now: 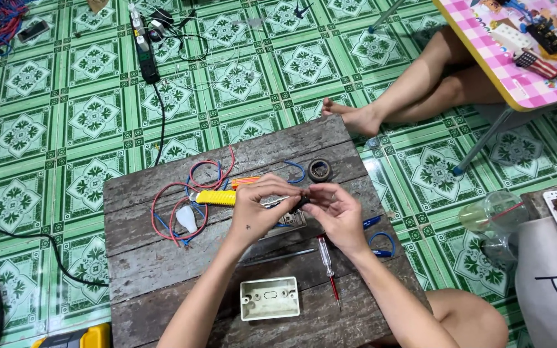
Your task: Wiring an electrical switch assembly using a screwdriver and pliers
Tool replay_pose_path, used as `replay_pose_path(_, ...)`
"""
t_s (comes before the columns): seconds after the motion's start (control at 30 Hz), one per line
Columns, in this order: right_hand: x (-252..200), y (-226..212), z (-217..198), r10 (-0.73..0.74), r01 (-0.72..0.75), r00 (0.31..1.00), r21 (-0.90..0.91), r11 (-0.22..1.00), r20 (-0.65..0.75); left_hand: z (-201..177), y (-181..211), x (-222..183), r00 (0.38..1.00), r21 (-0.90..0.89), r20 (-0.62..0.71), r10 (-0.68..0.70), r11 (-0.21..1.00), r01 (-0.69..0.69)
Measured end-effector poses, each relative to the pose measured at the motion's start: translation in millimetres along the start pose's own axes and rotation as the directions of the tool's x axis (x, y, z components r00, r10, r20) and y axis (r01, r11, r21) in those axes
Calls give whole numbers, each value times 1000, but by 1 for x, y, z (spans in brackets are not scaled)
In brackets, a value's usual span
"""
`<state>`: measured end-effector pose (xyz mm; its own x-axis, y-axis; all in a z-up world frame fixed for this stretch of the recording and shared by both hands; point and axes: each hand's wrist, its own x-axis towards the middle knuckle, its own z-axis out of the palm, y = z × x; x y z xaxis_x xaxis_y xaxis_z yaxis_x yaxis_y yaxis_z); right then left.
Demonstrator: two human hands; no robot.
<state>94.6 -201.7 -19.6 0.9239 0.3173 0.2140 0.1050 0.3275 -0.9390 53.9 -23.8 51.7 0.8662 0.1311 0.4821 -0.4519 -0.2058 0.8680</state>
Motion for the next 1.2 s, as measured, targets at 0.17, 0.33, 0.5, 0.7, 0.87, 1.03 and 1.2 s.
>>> replay_pose_path(0.17, 2, 0, -2, -36, 36, 999, -26, 999, -5, 6, 0, -2, 998, 51, -69, -6, 999, 9)
replay_pose_path(0.33, 4, -2, 0, -76, 77, 997, -29, 997, 9, 1, -1, -3, 998, 131, 11, -67, 989, 65)
replay_pose_path(0.5, 3, -3, 2, -71, 70, 997, -37, 997, -7, -8, 16, 2, 987, 201, 151, -50, 979, 19)
replay_pose_path(0.7, 5, 3, -4, -51, 51, 999, -34, 998, -8, -14, 15, 2, 946, 365, 318, 64, 912, -185)
replay_pose_path(0.87, 3, 5, -5, -38, 38, 999, -1, 999, -13, -8, 8, -5, 937, 435, 321, 138, 857, -275)
replay_pose_path(1.03, 4, 4, -5, -16, 17, 999, 46, 999, -28, -7, 13, -2, 937, 407, 314, 152, 870, -278)
replay_pose_path(1.2, 2, -1, -1, 62, -60, 998, 162, 985, -8, -1, 4, -6, 972, 305, 129, 195, 925, -226)
